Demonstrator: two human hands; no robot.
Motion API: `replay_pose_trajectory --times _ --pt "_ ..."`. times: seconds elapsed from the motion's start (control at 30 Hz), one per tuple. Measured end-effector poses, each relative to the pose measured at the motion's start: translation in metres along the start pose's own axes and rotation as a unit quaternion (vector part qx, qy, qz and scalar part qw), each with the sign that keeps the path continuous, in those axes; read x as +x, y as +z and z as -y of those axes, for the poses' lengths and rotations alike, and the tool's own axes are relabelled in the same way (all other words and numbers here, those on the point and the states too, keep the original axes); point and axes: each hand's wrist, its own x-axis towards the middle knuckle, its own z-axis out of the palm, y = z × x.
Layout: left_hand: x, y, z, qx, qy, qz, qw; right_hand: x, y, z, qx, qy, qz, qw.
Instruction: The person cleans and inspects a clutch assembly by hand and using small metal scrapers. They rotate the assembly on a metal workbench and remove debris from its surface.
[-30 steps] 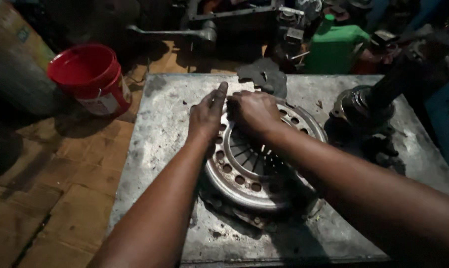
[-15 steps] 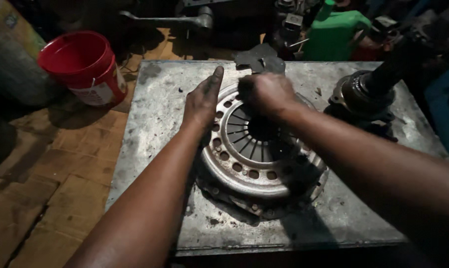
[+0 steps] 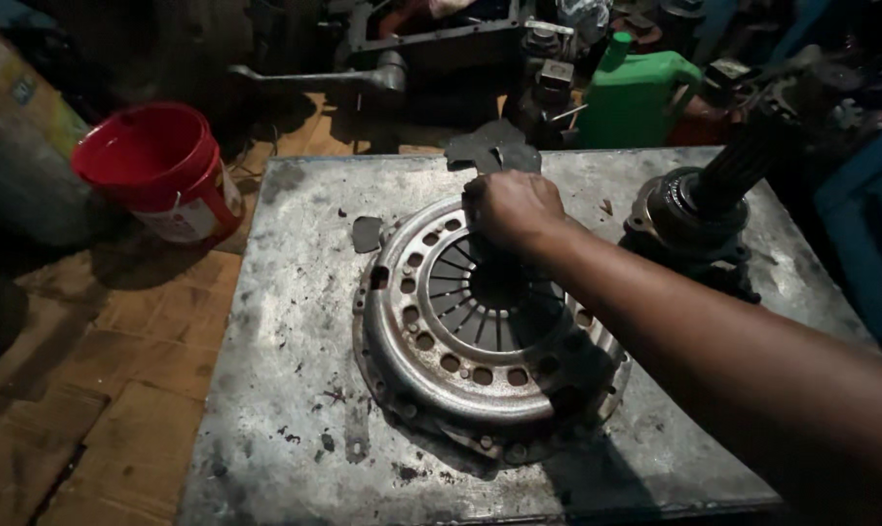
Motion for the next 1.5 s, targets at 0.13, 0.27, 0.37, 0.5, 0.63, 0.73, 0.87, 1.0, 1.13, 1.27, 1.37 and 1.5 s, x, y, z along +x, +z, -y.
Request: replay_pose_trajectory --times 0.13,0.27,0.37,0.5,0.63,0.73,0.87,1.0,1.13,1.27,1.37,1.5 --pt "0.010 -0.004 -0.010 0.006 -0.007 0.000 1.000 -0.004 0.001 -0.002 -0.010 0.015 -0.013 1.000" --pt "0.020 -0.009 -0.018 0.008 -0.012 0.003 1.000 -0.003 -0.002 -0.001 0.012 0.034 0.035 0.999" --pt "0.013 -0.002 -0.012 0.012 -0.026 0.014 0.999 -0.004 0.004 -0.003 0.009 -0.032 -0.041 0.999" --pt "-0.015 -0.008 0.008 0.033 -0.054 0.025 0.998 -0.004 0.012 -0.008 0.008 -0.018 0.013 1.000" --pt "0.039 -0.022 -0.024 0.042 0.024 -0.003 0.999 0.006 -0.002 -0.006 -0.003 -0.025 -0.016 1.000" --pt "0.032 -0.030 -0.016 0.061 0.046 -0.016 0.997 -0.007 -0.002 0.005 0.001 -0.018 0.002 1.000" --pt "0.040 -0.037 -0.034 0.087 0.091 -0.019 0.992 -0.001 -0.005 0.003 -0.023 -0.019 0.009 1.000" --pt "0.025 -0.033 -0.020 0.108 0.087 -0.006 0.990 -0.003 0.026 0.007 -0.042 -0.151 -0.085 0.984" --pt "0.009 -0.045 -0.011 0.154 0.064 -0.006 0.986 0.003 0.019 0.009 -0.012 -0.157 -0.105 0.982" --pt "-0.016 -0.022 0.006 0.185 0.021 0.014 0.982 -0.010 0.004 -0.005 -0.064 -0.058 -0.071 0.994" --pt "-0.023 -0.006 0.008 0.231 -0.063 0.031 0.970 -0.006 0.017 0.002 -0.028 -0.093 -0.022 0.995" --pt "-0.028 0.006 0.013 0.239 -0.026 0.018 0.970 -0.001 0.048 0.016 -0.104 -0.130 -0.088 0.982"
